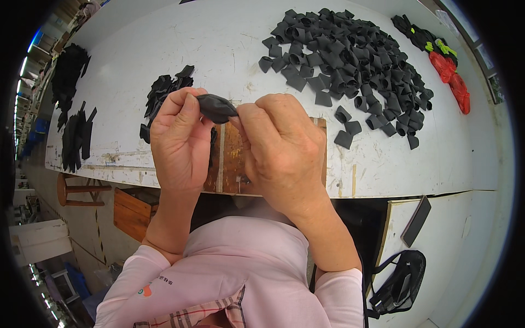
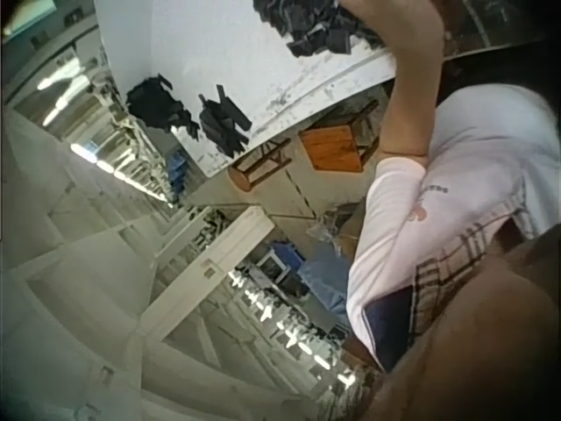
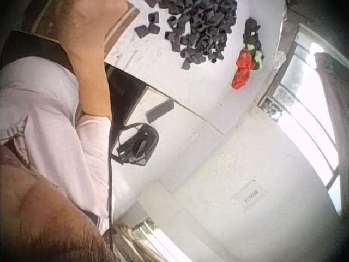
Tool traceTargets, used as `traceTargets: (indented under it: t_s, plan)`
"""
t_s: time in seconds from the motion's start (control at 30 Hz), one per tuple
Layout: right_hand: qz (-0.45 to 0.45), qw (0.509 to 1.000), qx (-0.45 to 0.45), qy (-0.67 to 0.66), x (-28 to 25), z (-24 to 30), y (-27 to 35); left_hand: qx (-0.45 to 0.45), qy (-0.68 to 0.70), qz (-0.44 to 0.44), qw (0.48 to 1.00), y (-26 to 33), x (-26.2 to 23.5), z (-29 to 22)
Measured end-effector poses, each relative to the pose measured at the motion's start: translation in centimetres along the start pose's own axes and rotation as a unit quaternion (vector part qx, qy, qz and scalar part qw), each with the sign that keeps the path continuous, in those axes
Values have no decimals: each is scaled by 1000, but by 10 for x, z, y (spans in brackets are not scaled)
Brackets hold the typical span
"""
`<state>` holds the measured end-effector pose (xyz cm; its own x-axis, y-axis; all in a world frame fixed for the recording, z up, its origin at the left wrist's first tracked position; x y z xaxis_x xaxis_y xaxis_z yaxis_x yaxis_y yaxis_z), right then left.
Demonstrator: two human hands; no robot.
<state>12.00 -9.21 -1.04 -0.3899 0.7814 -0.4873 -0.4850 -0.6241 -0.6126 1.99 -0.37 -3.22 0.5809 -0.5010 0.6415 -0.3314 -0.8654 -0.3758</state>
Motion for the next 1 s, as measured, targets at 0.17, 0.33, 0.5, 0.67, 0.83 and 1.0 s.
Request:
traceTargets:
  t_s: [0.17, 0.33, 0.5, 0.67, 0.83, 1.0]
  plan:
    - [-3, 1000, -20, -3, 6, -9, 7, 33, -111, 65, 991, 6, -6, 0]
    - [-6, 1000, 13, -9, 6, -11, 11, 36, -141, 126, 981, 0, 3, -7]
    - [77, 993, 86, -14, -2, 0, 5, -77, -172, 187, 964, -6, -5, -3]
    - [77, 992, 95, -18, -1, 0, 4, -86, -204, 180, 958, -1, -5, -2]
    - [57, 993, 95, -30, 4, -3, 8, -108, -252, 216, 937, 7, -23, 6]
    - [42, 996, 78, -17, 5, -5, 9, -14, -157, 119, 980, 17, -20, 13]
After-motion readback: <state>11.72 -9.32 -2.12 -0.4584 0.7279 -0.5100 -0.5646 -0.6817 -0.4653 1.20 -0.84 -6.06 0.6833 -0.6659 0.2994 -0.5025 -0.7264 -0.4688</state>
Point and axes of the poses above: each hand's wrist, its own y-axis away from the middle knuckle, its own x-axis out of the palm, z = x × y, the point moved 2 cm from there along -y, towards the middle knuckle, and after that the axes turned 15 degrees about x, right-handed, at the moved point
